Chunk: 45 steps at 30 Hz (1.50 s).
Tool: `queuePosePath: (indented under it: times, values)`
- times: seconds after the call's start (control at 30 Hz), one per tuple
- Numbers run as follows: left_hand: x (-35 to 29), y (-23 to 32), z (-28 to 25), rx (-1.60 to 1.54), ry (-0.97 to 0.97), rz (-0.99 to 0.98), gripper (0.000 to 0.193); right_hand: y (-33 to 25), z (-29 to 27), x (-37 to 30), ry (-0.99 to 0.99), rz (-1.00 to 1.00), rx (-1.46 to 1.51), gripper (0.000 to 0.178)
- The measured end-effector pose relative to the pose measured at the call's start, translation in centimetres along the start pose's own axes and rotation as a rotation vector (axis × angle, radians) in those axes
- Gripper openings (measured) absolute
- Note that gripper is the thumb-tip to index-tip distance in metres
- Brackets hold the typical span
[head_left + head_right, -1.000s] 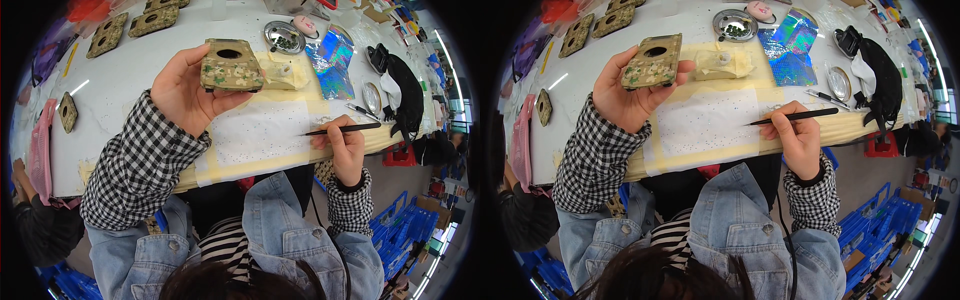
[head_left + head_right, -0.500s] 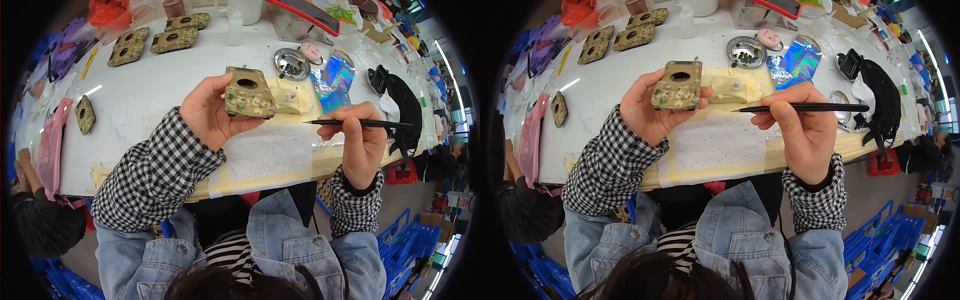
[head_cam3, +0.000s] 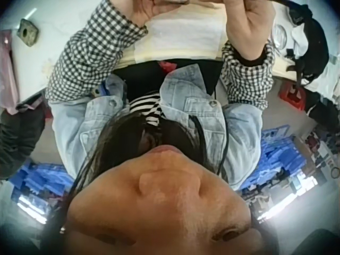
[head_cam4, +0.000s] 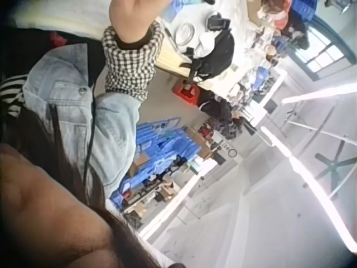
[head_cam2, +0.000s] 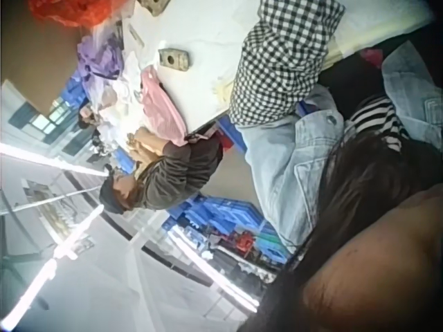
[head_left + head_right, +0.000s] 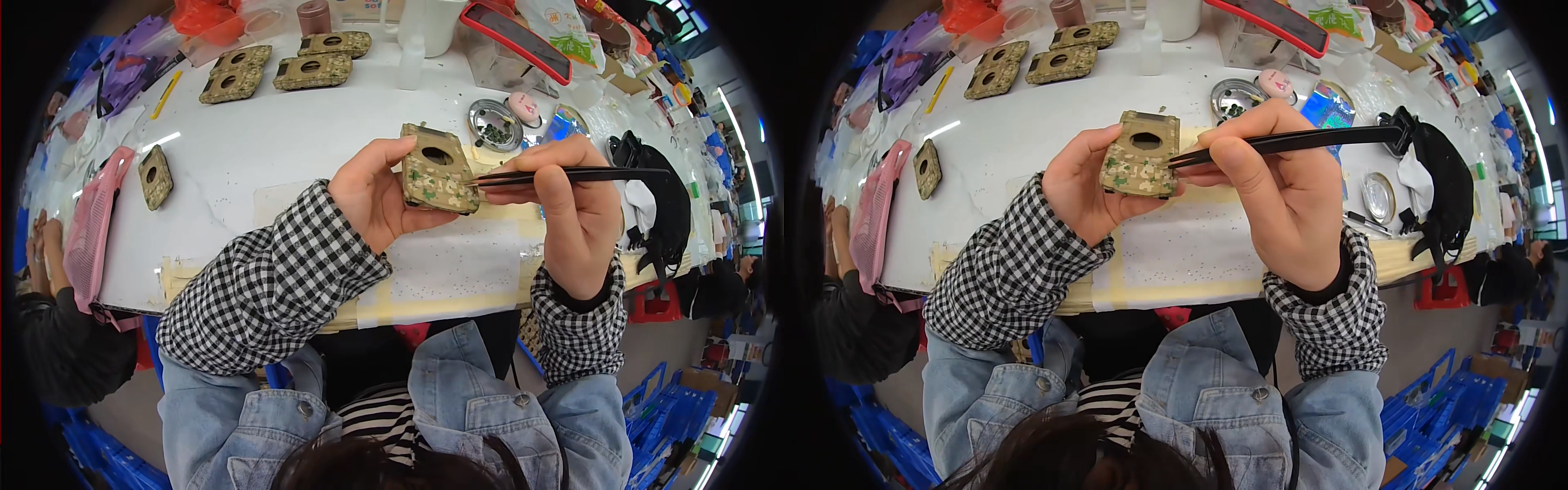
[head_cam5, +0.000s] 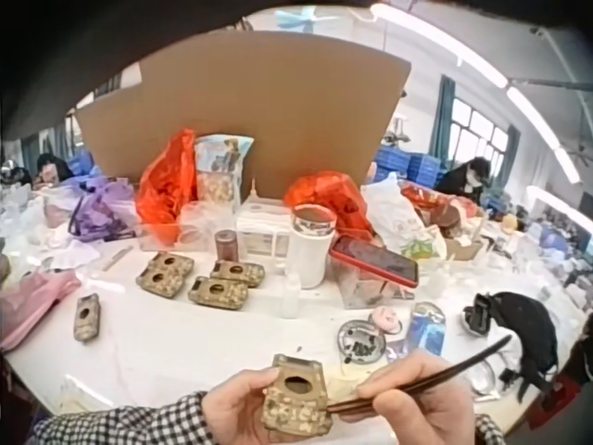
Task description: Painting and detailing small camouflage-patterned toy tanks using a brush and a palette at a workstation.
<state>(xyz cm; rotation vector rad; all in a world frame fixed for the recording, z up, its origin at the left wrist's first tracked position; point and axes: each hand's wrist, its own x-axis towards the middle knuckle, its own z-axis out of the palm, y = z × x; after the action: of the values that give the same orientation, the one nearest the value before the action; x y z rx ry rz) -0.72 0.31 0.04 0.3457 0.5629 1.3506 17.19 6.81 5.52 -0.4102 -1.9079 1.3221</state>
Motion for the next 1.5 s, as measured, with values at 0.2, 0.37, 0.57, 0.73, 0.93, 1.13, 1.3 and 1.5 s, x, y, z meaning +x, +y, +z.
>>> queuePosePath:
  times: [0.2,0.37,0.57,0.73,0.93,1.13,1.3,1.5]
  values:
    - [-0.2,0.1,0.3,0.029,0.011,-0.017,0.049,0.0,-0.1,0.1,0.012,0.0,-0.034,0.024]
    - [-0.8,0.1,1.2,0.166,-0.045,0.057,0.05,-0.2,-0.6,0.5,0.022,0.004,-0.066,0.027]
    - [-1.3,0.6,1.3,0.352,-0.144,0.071,0.04,0.3,-1.3,1.0,0.066,0.098,-0.054,0.03]
    - [-1.2,0.5,0.6,0.453,-0.148,0.017,0.027,1.6,-1.4,1.3,0.044,0.13,0.028,0.03]
    - [-1.3,0.2,0.6,0.532,-0.143,0.03,0.022,2.2,-0.9,1.5,0.036,0.154,0.073,0.029]
    - [-1.1,-0.1,0.2,0.565,-0.162,0.101,0.019,2.1,-0.5,1.4,0.026,0.172,0.104,0.027]
    - [-1.0,-0.3,0.1,0.544,-0.146,0.108,0.018,2.0,-0.4,1.3,0.016,0.195,0.097,0.027]
    - [-0.8,-0.4,-0.3,0.616,-0.163,0.186,0.018,1.7,-0.2,1.3,0.014,0.194,0.086,0.025]
